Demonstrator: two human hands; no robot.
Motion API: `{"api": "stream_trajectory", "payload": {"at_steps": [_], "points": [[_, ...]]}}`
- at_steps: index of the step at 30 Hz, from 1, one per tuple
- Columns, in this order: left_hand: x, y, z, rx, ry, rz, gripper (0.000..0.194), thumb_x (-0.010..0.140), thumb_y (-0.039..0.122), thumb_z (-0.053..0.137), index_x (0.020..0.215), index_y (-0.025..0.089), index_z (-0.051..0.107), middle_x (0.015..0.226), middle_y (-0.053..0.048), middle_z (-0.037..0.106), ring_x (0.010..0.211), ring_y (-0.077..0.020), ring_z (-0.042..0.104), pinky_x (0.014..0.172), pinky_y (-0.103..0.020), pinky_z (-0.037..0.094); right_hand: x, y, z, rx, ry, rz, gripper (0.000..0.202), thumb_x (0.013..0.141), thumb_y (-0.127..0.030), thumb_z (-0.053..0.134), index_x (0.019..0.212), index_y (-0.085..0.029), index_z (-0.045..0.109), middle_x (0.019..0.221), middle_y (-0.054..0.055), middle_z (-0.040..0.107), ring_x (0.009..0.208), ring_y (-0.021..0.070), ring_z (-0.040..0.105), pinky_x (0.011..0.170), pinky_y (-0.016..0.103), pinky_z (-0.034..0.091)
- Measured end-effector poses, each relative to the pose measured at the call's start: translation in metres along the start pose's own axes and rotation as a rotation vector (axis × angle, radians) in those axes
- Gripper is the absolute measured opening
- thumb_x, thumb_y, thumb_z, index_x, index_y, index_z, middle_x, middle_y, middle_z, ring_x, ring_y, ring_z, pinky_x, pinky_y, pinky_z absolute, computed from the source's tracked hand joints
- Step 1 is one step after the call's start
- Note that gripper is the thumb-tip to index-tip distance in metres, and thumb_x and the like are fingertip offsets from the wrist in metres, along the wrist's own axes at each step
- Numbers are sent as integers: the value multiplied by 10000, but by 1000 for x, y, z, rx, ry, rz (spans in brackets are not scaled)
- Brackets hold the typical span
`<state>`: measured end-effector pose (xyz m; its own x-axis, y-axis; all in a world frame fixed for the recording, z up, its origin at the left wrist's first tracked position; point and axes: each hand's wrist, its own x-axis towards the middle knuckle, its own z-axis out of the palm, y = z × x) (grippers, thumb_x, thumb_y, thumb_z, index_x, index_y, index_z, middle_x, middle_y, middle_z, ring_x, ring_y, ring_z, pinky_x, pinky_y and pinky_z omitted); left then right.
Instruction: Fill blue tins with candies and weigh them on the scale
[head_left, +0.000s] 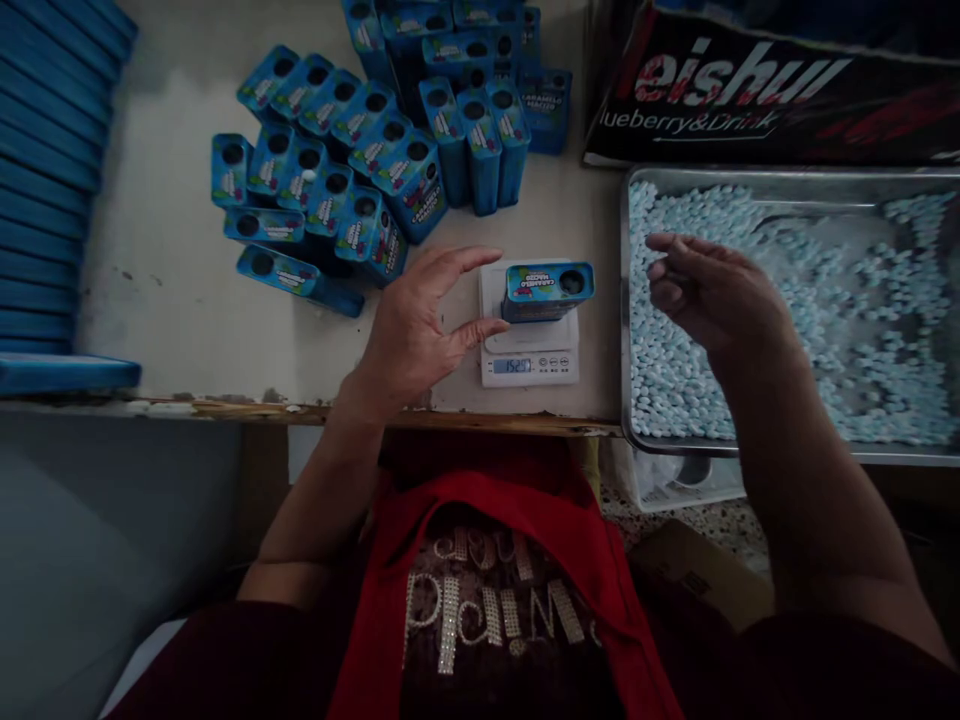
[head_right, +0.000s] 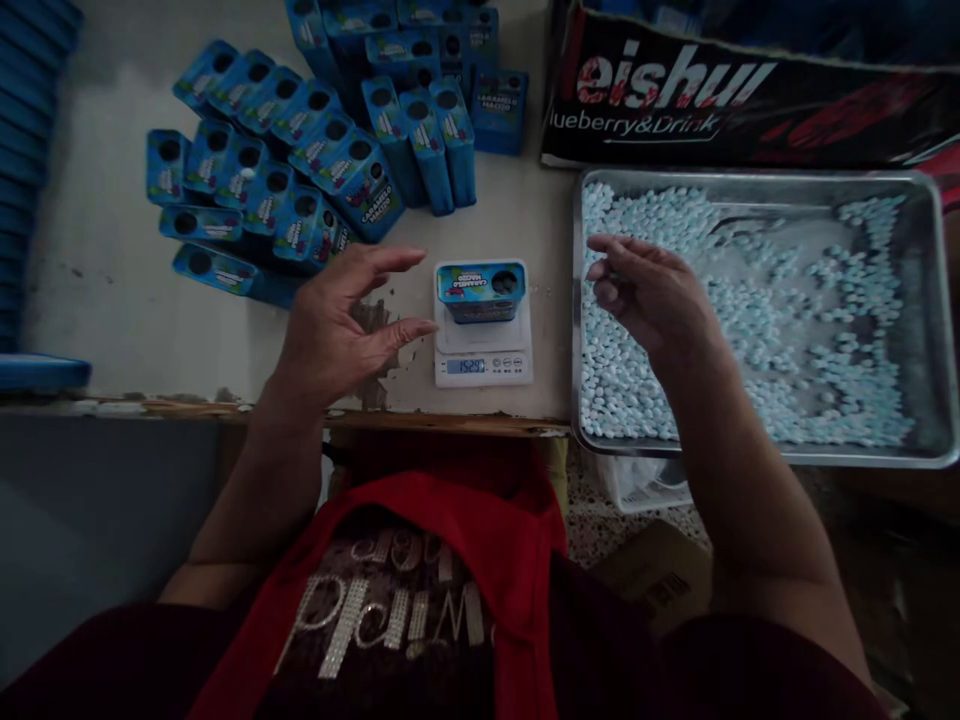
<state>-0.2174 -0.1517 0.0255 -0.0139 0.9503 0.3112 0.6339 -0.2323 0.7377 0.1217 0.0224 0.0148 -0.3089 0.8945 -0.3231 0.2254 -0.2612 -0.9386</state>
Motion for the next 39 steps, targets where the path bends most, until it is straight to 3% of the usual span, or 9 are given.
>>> {"api": "stream_trajectory", "payload": {"at_steps": [4, 10, 14, 18, 23, 29, 32, 34, 39], "points": [[8, 16, 11, 6, -4, -45, 659, 959, 542, 968, 1515, 309, 699, 1490, -97, 731, 1485, -394, 688, 1275, -598, 612, 14, -17, 17, 45, -57, -18, 230, 1047, -501, 815, 1081, -275, 790, 773, -16, 684, 601, 131, 523, 584, 315, 434], [23, 29, 40, 37, -23, 40, 740, 904, 417, 1030, 1544, 328, 669, 1572, -96, 686, 1556, -429, 618, 1382, -661, 489, 29, -29, 37, -25, -90, -78, 531, 943, -813, 827, 1000, -288, 773, 670, -22, 635, 517, 136, 444, 483, 311, 321], [29, 25, 53, 39, -5, 50, 757, 893, 417, 1038, 1539, 303, 661, 1578, -109, 682, 1568, -445, 592, 1375, -647, 480, 20, -40, 49, -98, -112, -167, 604, 908, -892, 791, 969, -291, 794, 561, -39, 528, 463, 135, 361, 463, 319, 247], [27, 14, 56, 23, 7, 1, 778, 872, 345, 1052, 1528, 265, 640, 1553, -124, 716, 1468, -400, 674, 1287, -562, 557, -8, -54, 68, -214, -110, -293, 568, 941, -835, 789, 944, -275, 881, 502, -34, 478, 478, 142, 365, 498, 321, 254], [29, 9, 63, -66, 24, -85, 656, 826, 239, 1053, 1385, 225, 710, 1399, -112, 793, 1331, -344, 752, 1183, -488, 608, -34, -59, 88, -548, -116, -450, 424, 892, -702, 925, 964, -284, 941, 614, 9, 641, 660, 217, 613, 621, 348, 413], [43, 12, 74, -92, 10, -17, 426, 890, 149, 974, 1268, 218, 791, 1248, -102, 822, 1243, -322, 774, 1127, -480, 623, -26, -65, 84, -621, 81, -551, 275, 1014, -548, 826, 1065, -297, 928, 708, 22, 707, 715, 246, 656, 704, 380, 443], [28, 12, 50, -62, 30, 21, 395, 910, 167, 963, 1257, 224, 784, 1235, -110, 814, 1234, -328, 777, 1110, -481, 642, 11, -67, 95, -645, 146, -595, 262, 1065, -469, 722, 1108, -278, 897, 741, 25, 736, 731, 259, 663, 738, 383, 464], [8, 5, 13, -44, 98, 14, 384, 934, 193, 949, 1268, 239, 766, 1244, -94, 807, 1208, -309, 786, 1086, -454, 661, 47, -71, 108, -805, 131, -595, 292, 1014, -341, 737, 1259, -278, 883, 674, 6, 694, 709, 267, 646, 762, 379, 454], [-30, -57, -140, 174, 403, -105, 480, 931, 323, 992, 1339, 281, 742, 1230, -22, 803, 1116, -261, 783, 1064, -431, 672, 124, -106, 133, -1248, 55, -551, 523, 908, -102, 823, 1384, -313, 870, 531, -58, 418, 577, 193, 376, 772, 399, 307]]}}
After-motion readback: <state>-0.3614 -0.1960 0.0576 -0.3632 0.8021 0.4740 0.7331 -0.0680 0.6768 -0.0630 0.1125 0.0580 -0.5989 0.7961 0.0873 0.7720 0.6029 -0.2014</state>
